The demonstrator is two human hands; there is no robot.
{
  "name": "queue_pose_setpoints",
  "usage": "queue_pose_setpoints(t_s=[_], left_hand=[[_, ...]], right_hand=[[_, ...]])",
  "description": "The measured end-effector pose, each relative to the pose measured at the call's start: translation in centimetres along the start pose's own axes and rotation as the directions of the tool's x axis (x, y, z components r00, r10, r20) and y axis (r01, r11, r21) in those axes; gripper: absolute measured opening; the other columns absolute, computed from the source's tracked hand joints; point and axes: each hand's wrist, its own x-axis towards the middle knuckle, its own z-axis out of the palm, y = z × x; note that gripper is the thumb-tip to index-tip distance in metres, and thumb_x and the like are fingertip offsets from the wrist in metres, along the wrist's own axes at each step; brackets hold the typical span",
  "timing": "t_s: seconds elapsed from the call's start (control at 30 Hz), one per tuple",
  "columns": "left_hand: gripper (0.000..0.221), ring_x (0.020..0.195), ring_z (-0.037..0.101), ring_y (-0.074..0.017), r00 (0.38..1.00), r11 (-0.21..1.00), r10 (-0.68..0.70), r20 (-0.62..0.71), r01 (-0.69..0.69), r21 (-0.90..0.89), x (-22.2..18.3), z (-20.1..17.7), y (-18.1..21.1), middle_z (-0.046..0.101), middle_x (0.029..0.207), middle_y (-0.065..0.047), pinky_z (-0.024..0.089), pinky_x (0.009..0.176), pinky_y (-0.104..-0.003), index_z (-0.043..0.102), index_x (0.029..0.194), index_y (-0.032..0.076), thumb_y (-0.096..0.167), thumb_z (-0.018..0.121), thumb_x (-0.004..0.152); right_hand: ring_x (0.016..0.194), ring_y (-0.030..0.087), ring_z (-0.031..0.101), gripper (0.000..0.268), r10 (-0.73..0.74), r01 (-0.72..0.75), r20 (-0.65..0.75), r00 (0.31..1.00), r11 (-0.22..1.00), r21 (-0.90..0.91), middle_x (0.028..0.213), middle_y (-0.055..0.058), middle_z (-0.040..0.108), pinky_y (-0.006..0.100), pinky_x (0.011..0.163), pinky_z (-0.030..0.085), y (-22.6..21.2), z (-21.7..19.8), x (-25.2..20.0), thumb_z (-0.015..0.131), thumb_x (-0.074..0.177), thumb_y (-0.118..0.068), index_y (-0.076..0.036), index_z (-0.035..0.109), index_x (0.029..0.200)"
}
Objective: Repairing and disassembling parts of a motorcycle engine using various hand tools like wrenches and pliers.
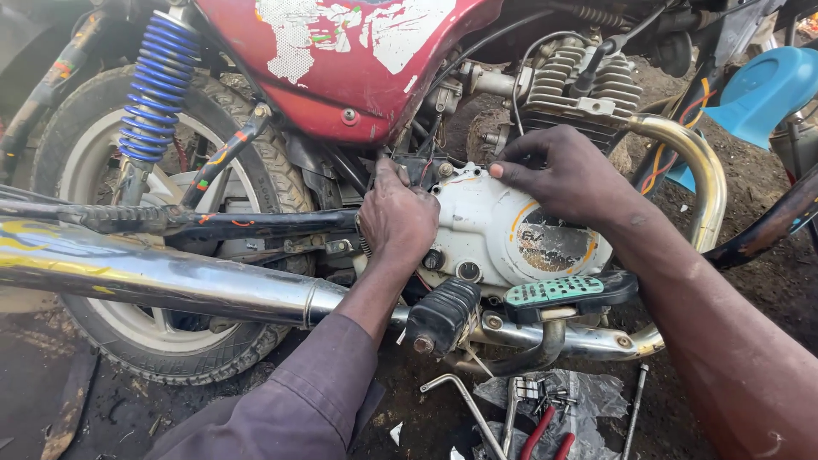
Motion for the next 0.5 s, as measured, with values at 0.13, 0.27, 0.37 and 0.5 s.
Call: queue_pose_setpoints(t_s=[0.13, 0.27, 0.37, 0.5], left_hand=[[0.018, 0.109, 0.069, -0.0476, 0.994, 0.991, 0.034, 0.107, -0.047, 0.127, 1.8, 0.0, -1.3, 0.074, 0.102, -0.022, 0.054, 0.093, -0.059, 0.056, 0.103, 0.014, 0.025, 0.048, 0.091], [0.034, 0.101, 0.072, -0.0463, 0.973, 0.932, 0.095, 0.213, -0.162, 0.325, 3.1, 0.1, -1.5, 0.076, 0.1, -0.021, 0.058, 0.086, -0.058, 0.07, 0.095, 0.009, 0.034, 0.046, 0.091], [0.036, 0.094, 0.074, -0.0469, 0.965, 0.891, 0.151, 0.214, -0.226, 0.393, 1.9, -1.3, -0.3, 0.075, 0.095, -0.02, 0.06, 0.082, -0.057, 0.074, 0.091, 0.009, 0.031, 0.046, 0.091], [0.033, 0.093, 0.072, -0.0516, 0.929, 0.847, 0.323, 0.181, -0.369, 0.384, 0.4, -2.2, 1.3, 0.068, 0.104, -0.027, 0.06, 0.082, -0.06, 0.077, 0.098, 0.001, 0.024, 0.054, 0.09]], right_hand=[[0.095, 0.024, 0.066, 0.027, 0.082, -0.045, -0.132, 0.988, 0.964, 0.263, 0.101, 0.015, 0.073, 0.043, 0.087, 0.055, 1.8, -1.1, 0.4, 0.065, 0.098, -0.025, -0.008, 0.076, 0.116], [0.076, 0.013, 0.07, 0.022, 0.354, -0.211, -0.365, 0.861, 0.902, 0.377, 0.09, 0.007, 0.073, 0.025, 0.065, 0.055, 6.0, -2.8, 0.9, 0.062, 0.097, -0.02, -0.01, 0.076, 0.11], [0.068, 0.013, 0.071, 0.02, 0.431, -0.301, -0.413, 0.802, 0.889, 0.345, 0.079, 0.008, 0.072, 0.026, 0.054, 0.055, 5.6, -3.6, -0.3, 0.063, 0.094, -0.02, -0.009, 0.077, 0.103], [0.063, 0.017, 0.071, 0.022, 0.366, -0.316, -0.391, 0.844, 0.93, 0.188, 0.071, 0.008, 0.07, 0.032, 0.056, 0.057, 2.6, -5.8, -2.0, 0.061, 0.098, -0.02, -0.009, 0.078, 0.104]])
